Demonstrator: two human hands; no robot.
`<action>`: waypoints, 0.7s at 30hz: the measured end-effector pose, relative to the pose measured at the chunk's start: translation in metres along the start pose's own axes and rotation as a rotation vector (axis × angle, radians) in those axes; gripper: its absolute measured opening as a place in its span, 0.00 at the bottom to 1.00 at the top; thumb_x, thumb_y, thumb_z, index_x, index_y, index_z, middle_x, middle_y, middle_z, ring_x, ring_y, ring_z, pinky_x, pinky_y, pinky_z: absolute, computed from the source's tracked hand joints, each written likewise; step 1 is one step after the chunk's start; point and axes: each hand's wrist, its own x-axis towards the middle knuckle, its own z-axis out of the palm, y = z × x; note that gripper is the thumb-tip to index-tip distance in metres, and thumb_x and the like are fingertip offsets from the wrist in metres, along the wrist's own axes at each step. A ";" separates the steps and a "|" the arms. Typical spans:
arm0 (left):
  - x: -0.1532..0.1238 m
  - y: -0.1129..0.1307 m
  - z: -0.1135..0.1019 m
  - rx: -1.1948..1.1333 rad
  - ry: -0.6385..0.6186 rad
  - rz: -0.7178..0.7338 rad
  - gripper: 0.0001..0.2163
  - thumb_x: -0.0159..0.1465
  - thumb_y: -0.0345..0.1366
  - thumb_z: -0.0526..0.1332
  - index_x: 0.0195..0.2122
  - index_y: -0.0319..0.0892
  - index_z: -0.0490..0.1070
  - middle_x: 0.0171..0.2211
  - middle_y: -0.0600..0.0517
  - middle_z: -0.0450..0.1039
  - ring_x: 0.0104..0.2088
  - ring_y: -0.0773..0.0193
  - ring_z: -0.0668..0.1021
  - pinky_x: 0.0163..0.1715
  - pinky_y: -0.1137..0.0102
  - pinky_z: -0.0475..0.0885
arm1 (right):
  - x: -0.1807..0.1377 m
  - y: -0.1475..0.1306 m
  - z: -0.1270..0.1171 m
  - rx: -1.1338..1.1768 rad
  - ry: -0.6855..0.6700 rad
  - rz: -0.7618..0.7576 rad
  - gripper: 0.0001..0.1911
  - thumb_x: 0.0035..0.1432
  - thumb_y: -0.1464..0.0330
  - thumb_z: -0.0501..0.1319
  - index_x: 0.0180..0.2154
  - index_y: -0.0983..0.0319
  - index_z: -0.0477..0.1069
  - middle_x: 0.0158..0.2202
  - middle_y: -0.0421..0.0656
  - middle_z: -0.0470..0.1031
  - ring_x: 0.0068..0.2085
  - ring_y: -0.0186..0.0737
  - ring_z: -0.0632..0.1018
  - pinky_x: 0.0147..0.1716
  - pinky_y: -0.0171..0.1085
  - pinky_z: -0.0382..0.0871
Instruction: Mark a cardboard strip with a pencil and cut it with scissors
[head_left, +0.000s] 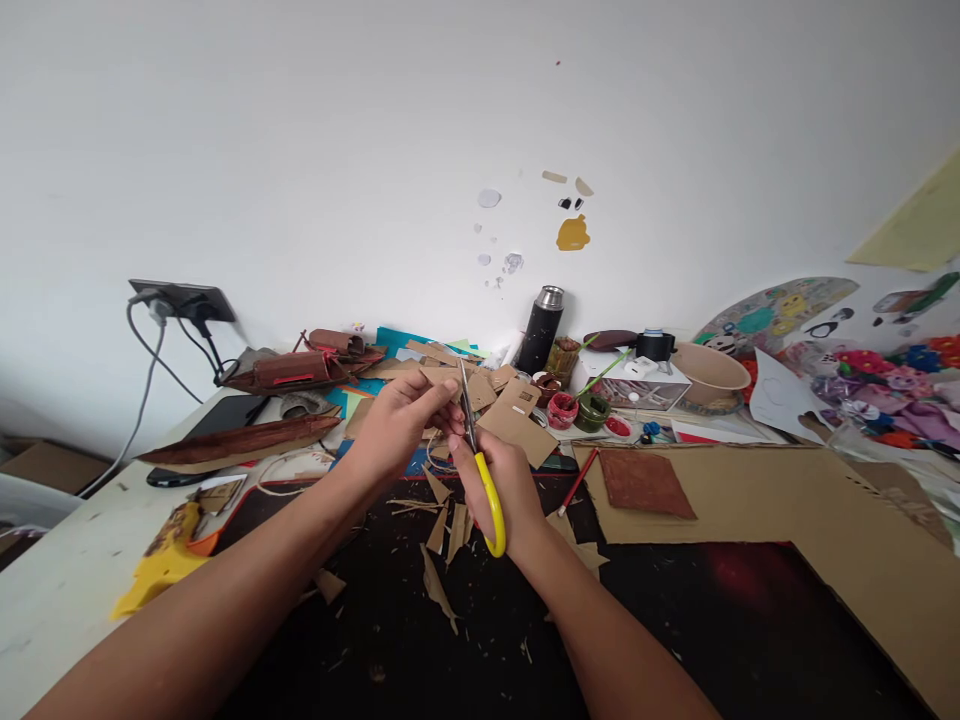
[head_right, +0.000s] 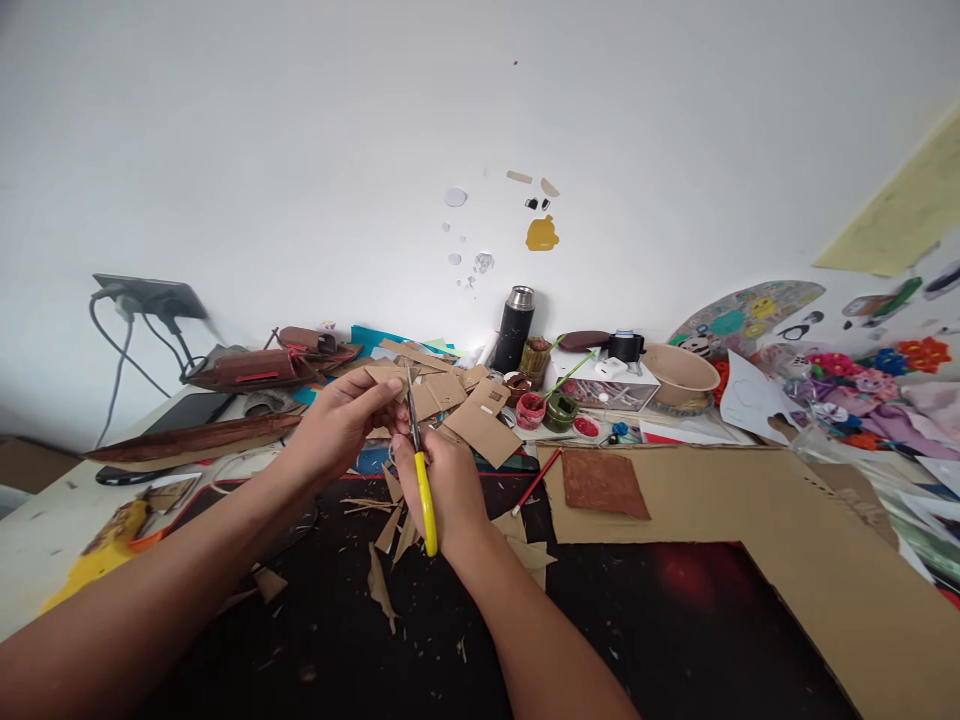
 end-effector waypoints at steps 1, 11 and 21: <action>0.000 0.001 -0.001 0.002 0.000 -0.004 0.18 0.57 0.47 0.76 0.27 0.43 0.70 0.24 0.50 0.79 0.22 0.61 0.80 0.26 0.67 0.75 | 0.000 0.000 0.000 -0.009 0.001 0.004 0.20 0.73 0.55 0.57 0.38 0.61 0.78 0.27 0.42 0.75 0.28 0.39 0.71 0.29 0.34 0.64; 0.003 0.004 -0.005 0.058 -0.045 -0.027 0.18 0.58 0.48 0.76 0.29 0.42 0.71 0.24 0.51 0.79 0.23 0.61 0.81 0.26 0.67 0.76 | -0.002 0.002 0.006 0.034 0.007 0.065 0.19 0.73 0.52 0.57 0.37 0.59 0.75 0.24 0.42 0.75 0.27 0.42 0.77 0.27 0.35 0.67; 0.000 0.003 -0.001 0.033 -0.010 -0.014 0.19 0.58 0.48 0.76 0.26 0.43 0.68 0.25 0.52 0.78 0.23 0.62 0.80 0.27 0.67 0.76 | -0.002 0.000 0.003 0.187 -0.096 0.100 0.23 0.68 0.45 0.62 0.37 0.58 0.70 0.20 0.35 0.71 0.19 0.39 0.77 0.22 0.33 0.68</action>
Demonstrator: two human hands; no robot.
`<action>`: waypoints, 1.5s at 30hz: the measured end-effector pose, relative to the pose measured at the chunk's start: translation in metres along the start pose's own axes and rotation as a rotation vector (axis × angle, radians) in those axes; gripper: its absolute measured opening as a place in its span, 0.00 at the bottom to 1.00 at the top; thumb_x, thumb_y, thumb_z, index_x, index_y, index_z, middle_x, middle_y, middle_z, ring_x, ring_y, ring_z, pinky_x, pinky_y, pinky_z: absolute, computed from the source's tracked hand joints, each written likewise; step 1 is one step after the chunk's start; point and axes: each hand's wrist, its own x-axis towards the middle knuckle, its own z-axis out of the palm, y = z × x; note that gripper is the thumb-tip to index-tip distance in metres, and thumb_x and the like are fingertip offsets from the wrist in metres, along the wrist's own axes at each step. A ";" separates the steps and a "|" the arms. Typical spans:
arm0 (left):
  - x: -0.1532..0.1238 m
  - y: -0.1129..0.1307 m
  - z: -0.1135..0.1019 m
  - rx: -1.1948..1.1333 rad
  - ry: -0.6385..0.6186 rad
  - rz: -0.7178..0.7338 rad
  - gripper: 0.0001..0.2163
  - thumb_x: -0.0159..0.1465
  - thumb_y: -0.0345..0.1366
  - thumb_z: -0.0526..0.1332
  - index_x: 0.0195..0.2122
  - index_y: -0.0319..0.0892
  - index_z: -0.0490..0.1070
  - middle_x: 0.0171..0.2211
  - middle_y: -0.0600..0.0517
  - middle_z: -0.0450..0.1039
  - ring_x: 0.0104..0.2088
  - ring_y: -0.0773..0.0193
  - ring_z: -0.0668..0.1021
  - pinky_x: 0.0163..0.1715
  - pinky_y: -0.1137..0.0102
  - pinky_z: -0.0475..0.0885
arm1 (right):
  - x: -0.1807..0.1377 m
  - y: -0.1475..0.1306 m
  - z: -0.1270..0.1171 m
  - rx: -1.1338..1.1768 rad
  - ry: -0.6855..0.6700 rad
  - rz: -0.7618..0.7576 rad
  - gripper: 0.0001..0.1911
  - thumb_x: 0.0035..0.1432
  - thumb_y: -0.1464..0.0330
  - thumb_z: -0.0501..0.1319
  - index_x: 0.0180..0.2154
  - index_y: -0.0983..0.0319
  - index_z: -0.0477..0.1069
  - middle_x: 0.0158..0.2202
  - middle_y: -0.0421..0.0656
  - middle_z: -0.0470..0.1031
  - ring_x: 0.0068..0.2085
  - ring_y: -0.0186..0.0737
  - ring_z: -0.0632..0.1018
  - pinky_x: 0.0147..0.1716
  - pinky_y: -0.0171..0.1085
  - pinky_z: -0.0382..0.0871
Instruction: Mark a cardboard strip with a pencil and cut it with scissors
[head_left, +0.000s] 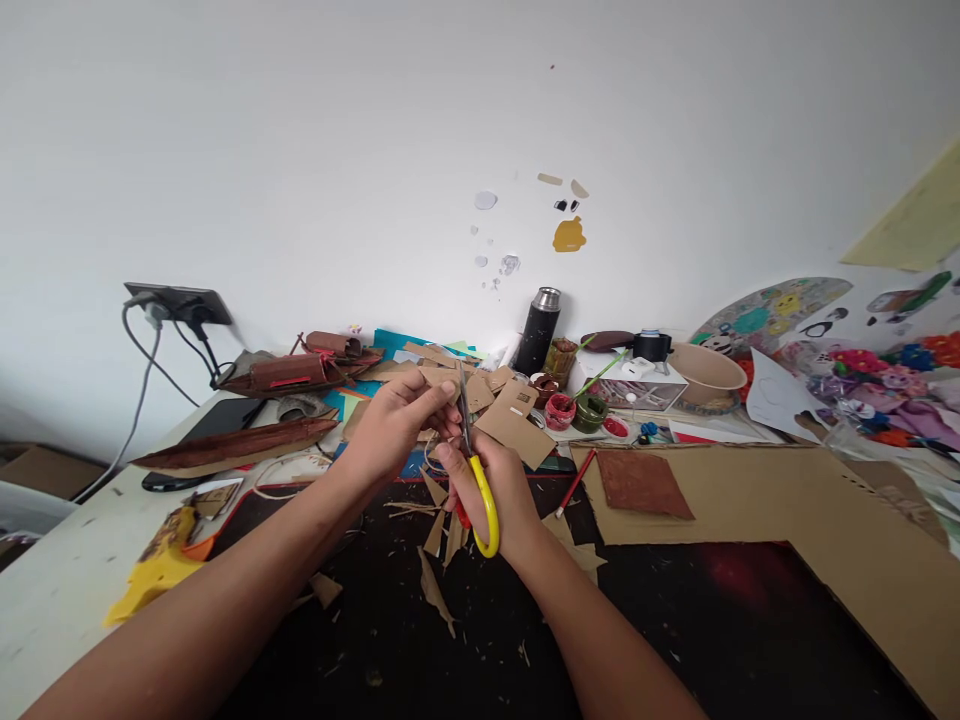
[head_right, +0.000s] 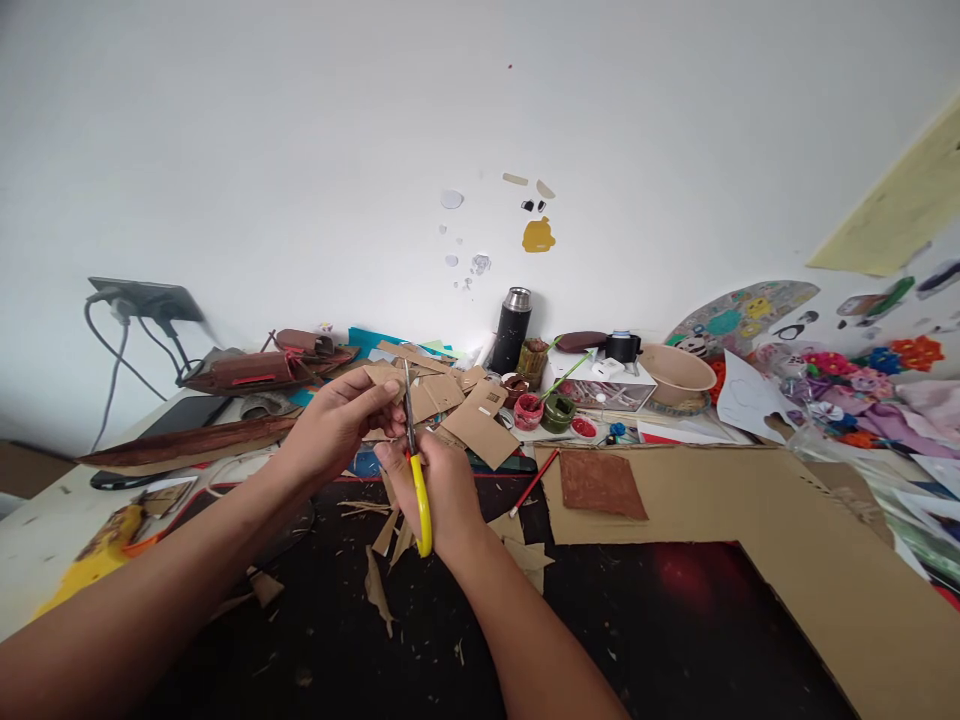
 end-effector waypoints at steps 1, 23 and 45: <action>0.000 0.000 0.000 -0.001 0.002 0.002 0.19 0.58 0.48 0.75 0.26 0.43 0.68 0.24 0.52 0.78 0.22 0.62 0.80 0.27 0.67 0.76 | 0.000 0.001 0.000 0.011 -0.005 -0.002 0.23 0.67 0.45 0.63 0.37 0.58 0.70 0.21 0.36 0.72 0.20 0.39 0.78 0.23 0.33 0.69; -0.003 0.003 0.001 0.016 -0.003 -0.013 0.19 0.55 0.48 0.77 0.26 0.42 0.71 0.22 0.53 0.76 0.20 0.65 0.77 0.23 0.70 0.72 | -0.002 0.002 0.002 0.109 -0.104 -0.010 0.19 0.65 0.49 0.69 0.42 0.58 0.72 0.25 0.38 0.77 0.21 0.41 0.80 0.20 0.33 0.70; -0.001 0.000 0.001 -0.083 0.061 -0.029 0.18 0.53 0.46 0.78 0.27 0.42 0.72 0.22 0.54 0.76 0.21 0.66 0.77 0.24 0.72 0.74 | 0.000 0.000 0.004 0.328 -0.129 0.113 0.28 0.63 0.40 0.65 0.39 0.59 0.68 0.21 0.33 0.69 0.14 0.31 0.70 0.13 0.28 0.61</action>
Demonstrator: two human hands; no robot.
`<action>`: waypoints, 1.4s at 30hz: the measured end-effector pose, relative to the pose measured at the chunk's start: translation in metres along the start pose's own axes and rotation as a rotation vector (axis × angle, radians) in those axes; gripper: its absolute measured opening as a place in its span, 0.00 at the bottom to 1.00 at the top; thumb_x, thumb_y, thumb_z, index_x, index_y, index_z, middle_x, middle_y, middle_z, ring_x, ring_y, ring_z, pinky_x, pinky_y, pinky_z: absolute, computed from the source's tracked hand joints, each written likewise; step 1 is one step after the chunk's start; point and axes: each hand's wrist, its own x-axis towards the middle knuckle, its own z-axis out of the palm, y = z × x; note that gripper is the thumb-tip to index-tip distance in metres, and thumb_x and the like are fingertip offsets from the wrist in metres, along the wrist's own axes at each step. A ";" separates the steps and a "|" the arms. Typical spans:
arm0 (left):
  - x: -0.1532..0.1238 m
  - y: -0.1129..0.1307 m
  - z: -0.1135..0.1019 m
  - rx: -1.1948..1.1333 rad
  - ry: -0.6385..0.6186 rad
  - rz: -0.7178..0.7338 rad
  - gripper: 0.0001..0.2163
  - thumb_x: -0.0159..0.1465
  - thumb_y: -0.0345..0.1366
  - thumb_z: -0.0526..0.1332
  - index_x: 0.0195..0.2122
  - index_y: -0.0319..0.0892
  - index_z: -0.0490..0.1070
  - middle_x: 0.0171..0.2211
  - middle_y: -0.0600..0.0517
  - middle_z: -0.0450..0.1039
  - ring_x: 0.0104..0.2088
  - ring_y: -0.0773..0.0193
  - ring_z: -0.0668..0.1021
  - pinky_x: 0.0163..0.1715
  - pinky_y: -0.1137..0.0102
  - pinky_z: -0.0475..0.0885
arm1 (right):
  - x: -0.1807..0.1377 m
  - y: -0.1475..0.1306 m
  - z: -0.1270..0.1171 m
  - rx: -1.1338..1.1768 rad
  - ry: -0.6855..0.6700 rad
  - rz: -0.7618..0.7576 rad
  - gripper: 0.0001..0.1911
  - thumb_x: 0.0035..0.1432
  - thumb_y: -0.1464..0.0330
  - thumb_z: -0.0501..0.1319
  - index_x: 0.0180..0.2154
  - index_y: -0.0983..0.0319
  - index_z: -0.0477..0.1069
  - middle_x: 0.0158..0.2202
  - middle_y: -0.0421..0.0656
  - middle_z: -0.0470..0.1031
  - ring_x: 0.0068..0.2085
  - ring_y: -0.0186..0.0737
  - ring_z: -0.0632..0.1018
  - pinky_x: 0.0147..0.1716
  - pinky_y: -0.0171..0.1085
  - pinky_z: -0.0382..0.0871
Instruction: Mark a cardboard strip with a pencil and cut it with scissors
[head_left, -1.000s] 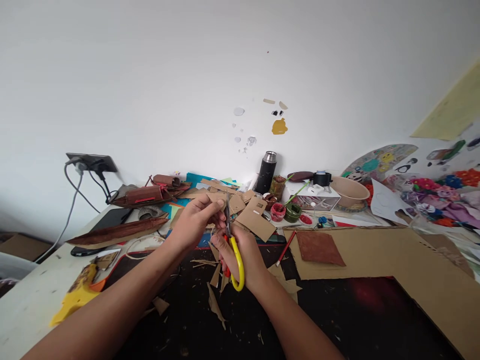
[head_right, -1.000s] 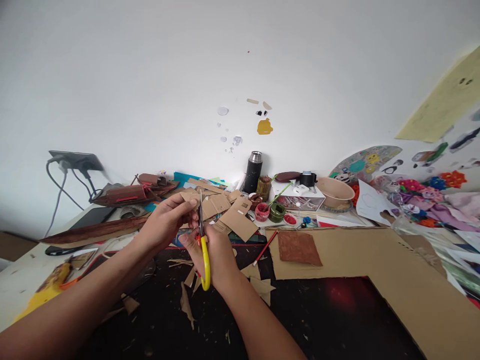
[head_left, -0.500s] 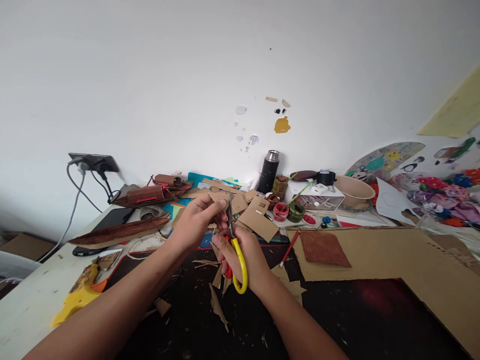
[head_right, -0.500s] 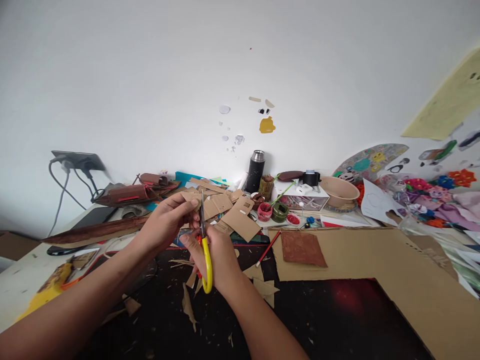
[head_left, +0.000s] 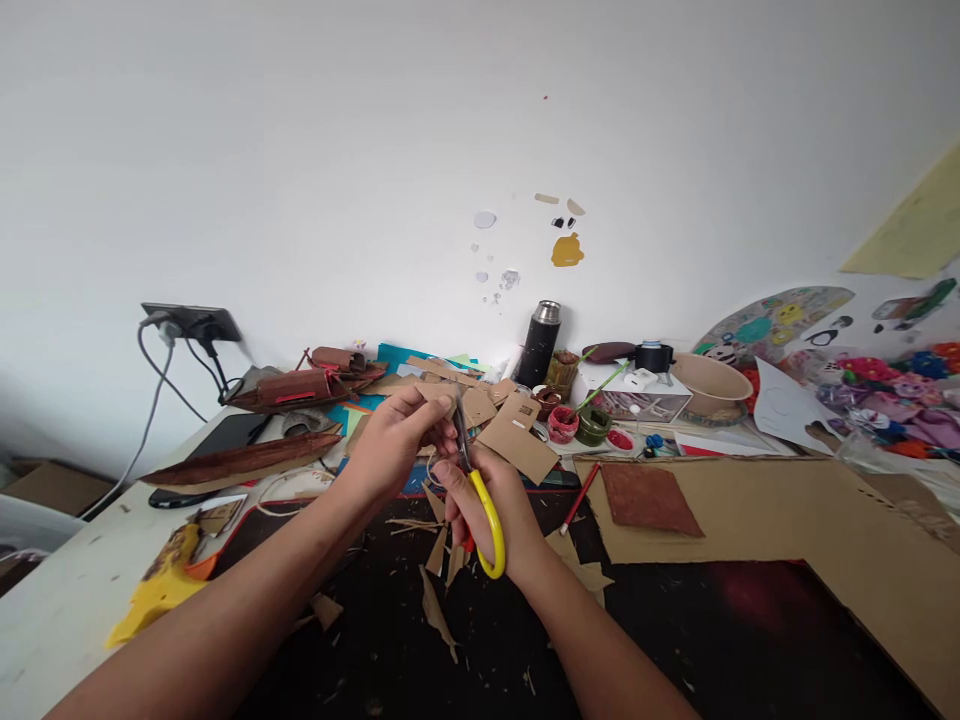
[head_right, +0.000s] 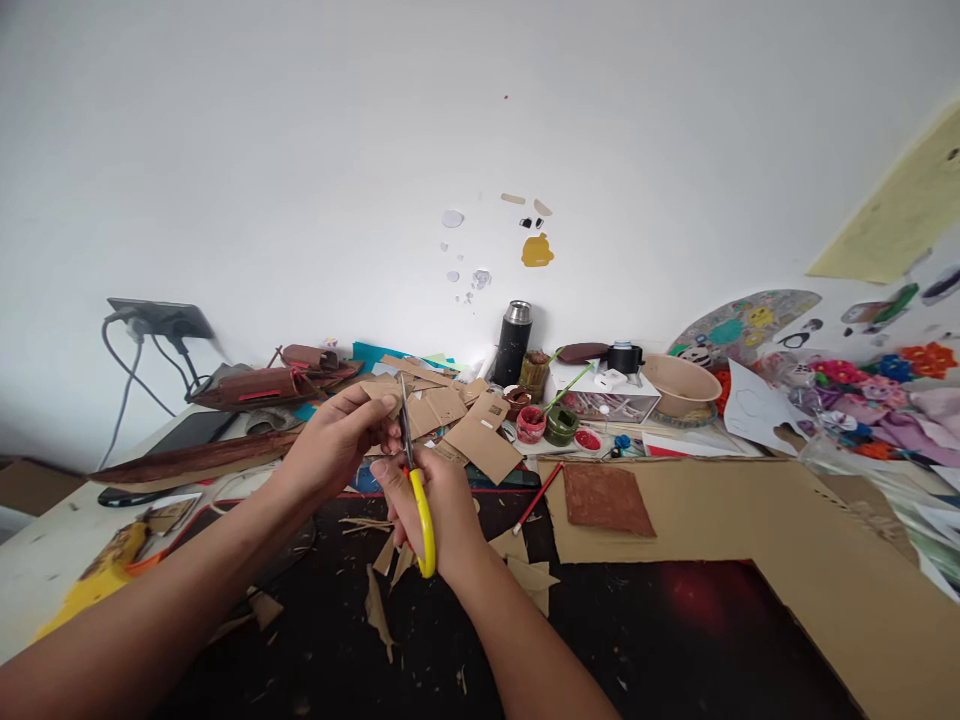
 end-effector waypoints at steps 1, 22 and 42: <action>0.000 -0.001 0.000 0.000 -0.005 0.008 0.17 0.54 0.45 0.78 0.27 0.42 0.72 0.22 0.55 0.76 0.21 0.66 0.77 0.24 0.71 0.75 | 0.000 0.000 -0.001 -0.023 0.011 -0.014 0.27 0.64 0.41 0.64 0.39 0.59 0.69 0.21 0.33 0.69 0.14 0.31 0.69 0.13 0.29 0.62; 0.001 -0.001 -0.002 0.039 0.018 0.039 0.16 0.56 0.44 0.75 0.27 0.42 0.70 0.20 0.56 0.74 0.19 0.67 0.75 0.19 0.73 0.70 | 0.005 0.004 0.001 0.108 -0.090 -0.014 0.37 0.54 0.34 0.67 0.43 0.61 0.72 0.24 0.39 0.77 0.27 0.45 0.85 0.28 0.36 0.79; -0.001 -0.003 0.000 0.118 -0.032 0.027 0.20 0.55 0.49 0.77 0.26 0.43 0.68 0.21 0.55 0.75 0.19 0.64 0.77 0.22 0.69 0.73 | 0.004 0.010 -0.005 -0.085 -0.046 -0.030 0.29 0.65 0.39 0.62 0.45 0.59 0.71 0.26 0.38 0.75 0.18 0.37 0.76 0.17 0.32 0.66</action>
